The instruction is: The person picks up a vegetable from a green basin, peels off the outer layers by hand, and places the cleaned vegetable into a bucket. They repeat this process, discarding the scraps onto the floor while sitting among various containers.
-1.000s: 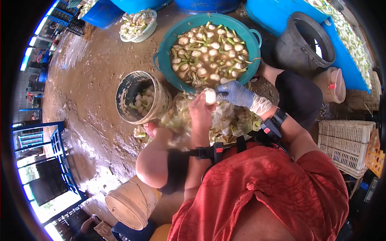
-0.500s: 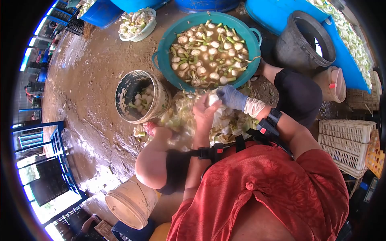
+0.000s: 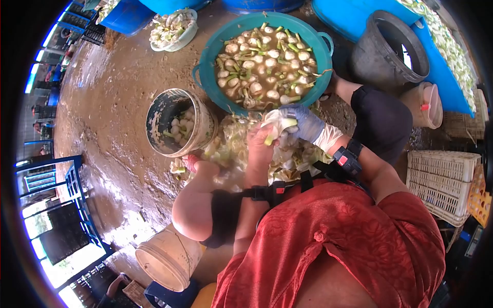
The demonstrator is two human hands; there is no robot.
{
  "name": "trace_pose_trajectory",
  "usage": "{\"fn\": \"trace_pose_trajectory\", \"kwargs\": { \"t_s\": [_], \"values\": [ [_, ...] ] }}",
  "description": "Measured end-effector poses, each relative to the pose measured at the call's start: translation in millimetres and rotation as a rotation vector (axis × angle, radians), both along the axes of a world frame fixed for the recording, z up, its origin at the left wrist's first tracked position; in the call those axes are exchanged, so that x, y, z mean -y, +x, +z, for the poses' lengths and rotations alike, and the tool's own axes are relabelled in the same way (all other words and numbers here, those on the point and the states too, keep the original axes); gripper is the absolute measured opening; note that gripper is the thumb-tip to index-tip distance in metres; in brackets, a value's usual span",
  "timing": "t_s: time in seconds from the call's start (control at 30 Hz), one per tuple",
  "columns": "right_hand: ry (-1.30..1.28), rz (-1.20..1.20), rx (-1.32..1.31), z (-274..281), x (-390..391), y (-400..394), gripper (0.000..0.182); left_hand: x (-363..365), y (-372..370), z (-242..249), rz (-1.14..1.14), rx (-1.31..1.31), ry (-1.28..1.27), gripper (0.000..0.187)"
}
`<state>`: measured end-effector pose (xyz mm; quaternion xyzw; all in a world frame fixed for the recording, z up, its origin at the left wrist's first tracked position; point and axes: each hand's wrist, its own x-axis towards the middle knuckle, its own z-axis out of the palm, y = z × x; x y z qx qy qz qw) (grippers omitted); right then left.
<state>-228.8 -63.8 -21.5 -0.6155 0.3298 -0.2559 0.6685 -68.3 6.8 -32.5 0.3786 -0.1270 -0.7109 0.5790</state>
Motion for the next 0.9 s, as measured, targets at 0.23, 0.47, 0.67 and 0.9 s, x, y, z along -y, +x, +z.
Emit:
{"fn": "trace_pose_trajectory", "kwargs": {
  "t_s": [0.23,0.47,0.67,0.9],
  "values": [
    [-0.76,-0.035,-0.132,41.3,24.1,-38.1,0.027,-0.2,19.6,-34.0,0.092,-0.332,0.178,0.03],
    [-0.493,0.442,-1.001,-9.6,63.0,-15.3,0.026,19.4,71.0,38.2,0.794,-0.247,-0.059,0.055],
    [-0.673,0.231,-0.867,-54.0,110.9,99.6,0.034,12.9,50.3,-16.6,0.529,-0.234,0.118,0.028],
    [-0.399,0.233,-0.729,-135.5,132.0,128.6,0.038,17.7,55.5,-17.3,0.498,-0.007,0.265,0.016]
  ]
}}
